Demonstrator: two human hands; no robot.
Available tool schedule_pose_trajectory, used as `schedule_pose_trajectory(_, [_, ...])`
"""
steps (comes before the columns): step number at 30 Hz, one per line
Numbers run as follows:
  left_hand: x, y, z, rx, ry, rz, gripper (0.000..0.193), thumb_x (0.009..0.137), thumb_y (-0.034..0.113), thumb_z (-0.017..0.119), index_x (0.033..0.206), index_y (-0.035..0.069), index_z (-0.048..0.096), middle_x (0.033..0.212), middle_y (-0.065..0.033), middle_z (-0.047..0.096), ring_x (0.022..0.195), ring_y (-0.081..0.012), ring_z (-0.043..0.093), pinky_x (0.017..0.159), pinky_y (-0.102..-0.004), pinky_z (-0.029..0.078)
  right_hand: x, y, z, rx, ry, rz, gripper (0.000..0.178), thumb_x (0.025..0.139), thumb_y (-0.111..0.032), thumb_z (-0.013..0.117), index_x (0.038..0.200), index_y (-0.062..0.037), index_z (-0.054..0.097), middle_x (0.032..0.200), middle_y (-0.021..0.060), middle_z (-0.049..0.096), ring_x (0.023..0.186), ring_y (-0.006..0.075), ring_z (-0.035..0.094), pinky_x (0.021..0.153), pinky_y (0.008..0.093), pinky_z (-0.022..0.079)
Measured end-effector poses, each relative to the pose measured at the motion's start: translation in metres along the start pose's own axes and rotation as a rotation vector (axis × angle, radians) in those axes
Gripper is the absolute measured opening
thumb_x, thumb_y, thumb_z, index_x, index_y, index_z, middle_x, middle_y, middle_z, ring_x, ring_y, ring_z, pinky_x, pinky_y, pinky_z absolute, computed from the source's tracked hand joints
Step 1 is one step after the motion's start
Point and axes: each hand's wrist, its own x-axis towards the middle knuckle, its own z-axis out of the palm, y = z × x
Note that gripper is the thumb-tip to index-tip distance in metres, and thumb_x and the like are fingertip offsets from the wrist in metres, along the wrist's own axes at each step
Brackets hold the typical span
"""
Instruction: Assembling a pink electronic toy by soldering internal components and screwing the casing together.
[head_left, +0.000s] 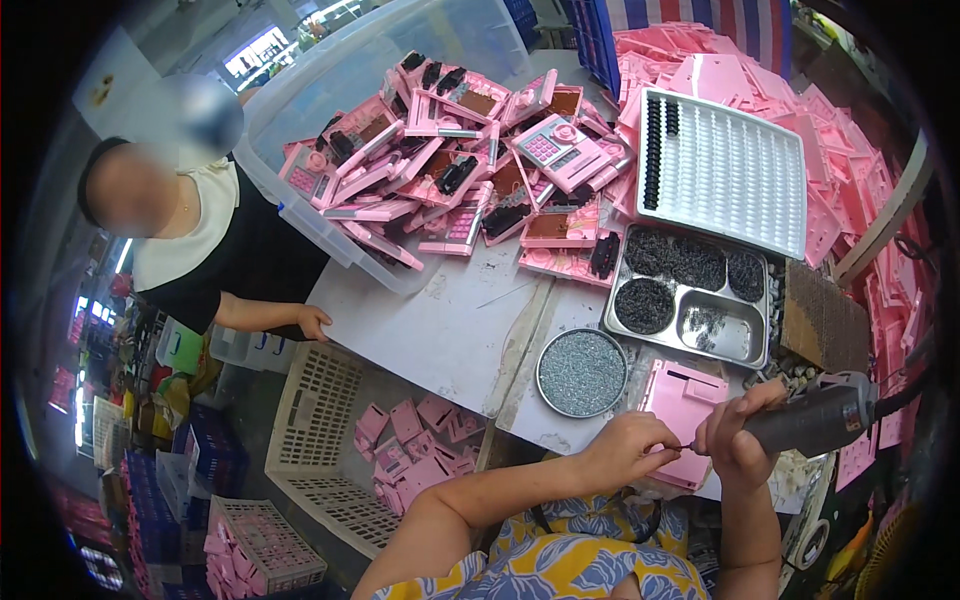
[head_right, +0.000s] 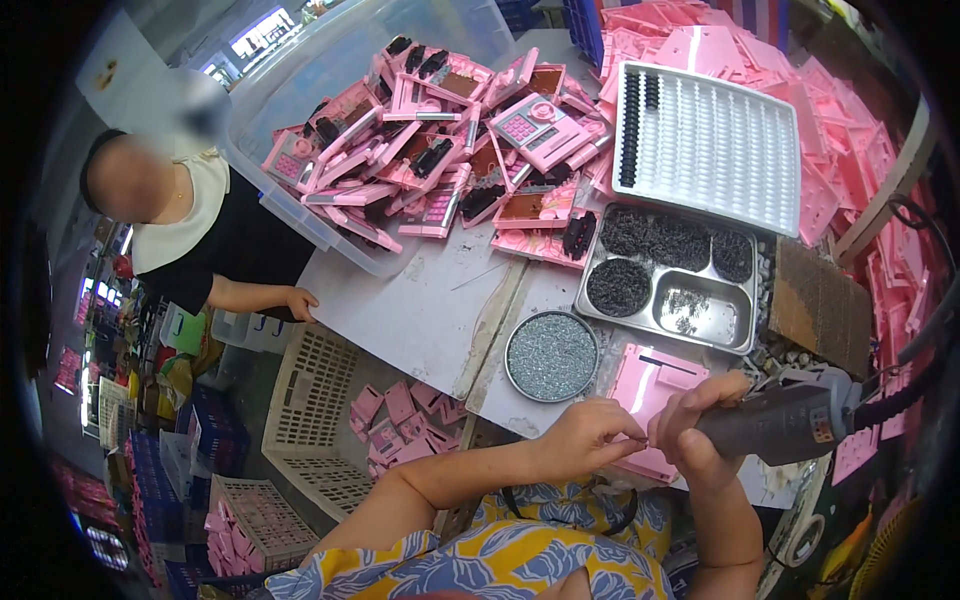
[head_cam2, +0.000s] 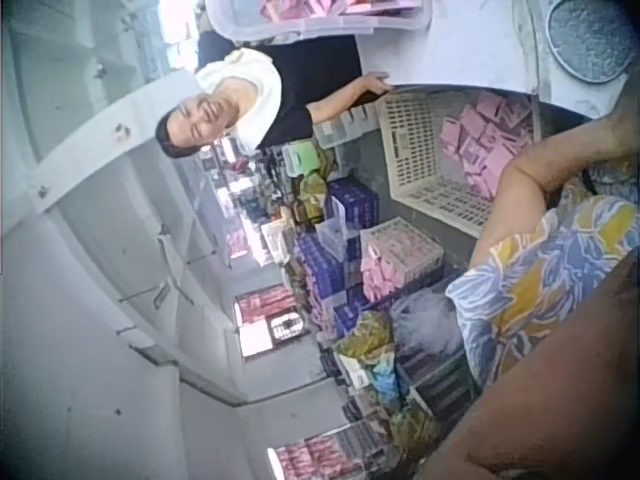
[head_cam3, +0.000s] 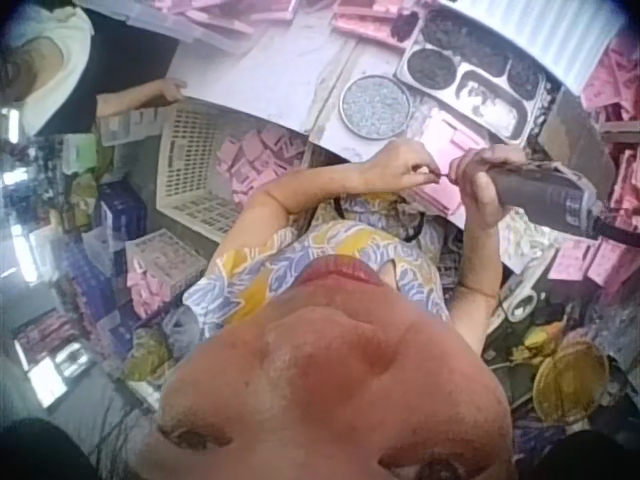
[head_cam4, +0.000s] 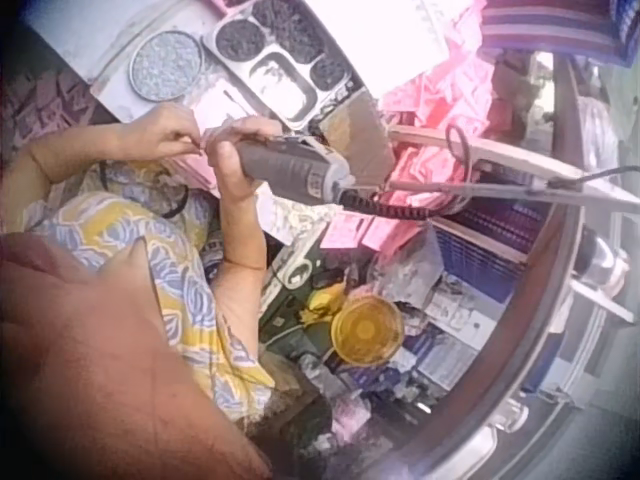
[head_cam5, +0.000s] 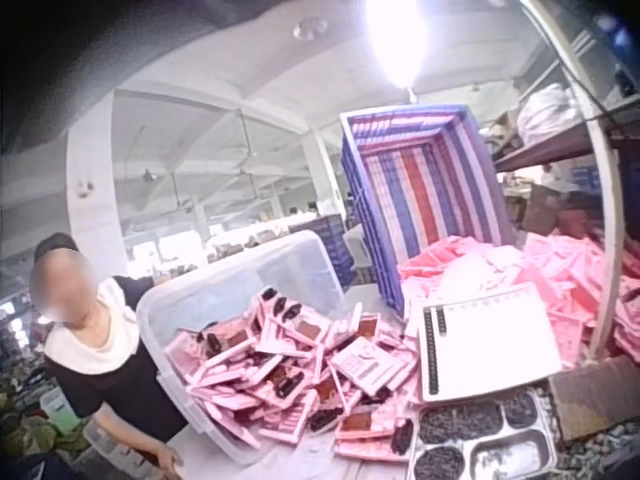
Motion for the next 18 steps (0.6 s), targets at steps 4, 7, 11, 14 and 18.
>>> schedule_pose_trajectory(4, [0.001,0.0,-0.006,0.031,0.005,0.028,0.011,0.085,0.014,0.075,0.093,0.006,0.073,0.086,-0.0087,0.071,0.078,-0.0275,0.066,0.074,-0.0383,0.049,0.004,0.001,0.005,-0.026,-0.02,0.003,0.041,0.089,-0.02,0.074,0.11,-0.0077,0.04,0.061,0.0011,0.046,0.048,0.0132,0.046,0.048,0.0315,0.048])
schedule_pose_trajectory(7, [0.001,-0.005,-0.007,0.089,0.02,0.069,0.011,0.084,0.014,0.076,0.091,0.007,0.072,0.085,-0.0078,0.07,0.077,-0.027,0.065,0.074,-0.0382,0.049,0.004,0.006,0.003,-0.02,-0.006,0.035,0.042,0.089,-0.02,0.074,0.109,-0.0074,0.04,0.063,0.002,0.048,0.049,0.0138,0.048,0.049,0.0319,0.049])
schedule_pose_trajectory(11, [0.004,-0.005,-0.008,0.174,0.008,0.058,0.012,0.082,0.015,0.078,0.088,0.007,0.07,0.086,-0.007,0.07,0.079,-0.0258,0.065,0.077,-0.0385,0.047,0.005,0.01,0.001,-0.011,0.022,0.054,0.042,0.089,-0.019,0.074,0.109,-0.0072,0.04,0.062,0.0016,0.047,0.05,0.0141,0.049,0.049,0.0329,0.049])
schedule_pose_trajectory(14, [0.011,0.002,-0.005,0.452,0.068,0.18,0.015,0.081,0.018,0.079,0.087,0.008,0.069,0.084,-0.0068,0.067,0.081,-0.0272,0.064,0.08,-0.0409,0.046,0.007,0.01,-0.002,-0.005,0.045,0.064,0.041,0.089,-0.019,0.074,0.11,-0.007,0.041,0.062,0.0013,0.046,0.049,0.0135,0.048,0.049,0.0334,0.049])
schedule_pose_trajectory(18, [0.019,0.009,-0.023,0.473,0.114,0.183,0.019,0.079,0.023,0.079,0.088,0.01,0.071,0.082,-0.0066,0.066,0.089,-0.0285,0.063,0.085,-0.0438,0.045,0.006,0.007,-0.016,-0.042,0.054,0.062,0.039,0.089,-0.017,0.073,0.112,-0.0067,0.042,0.062,0.0011,0.045,0.048,0.0124,0.045,0.049,0.0322,0.048])
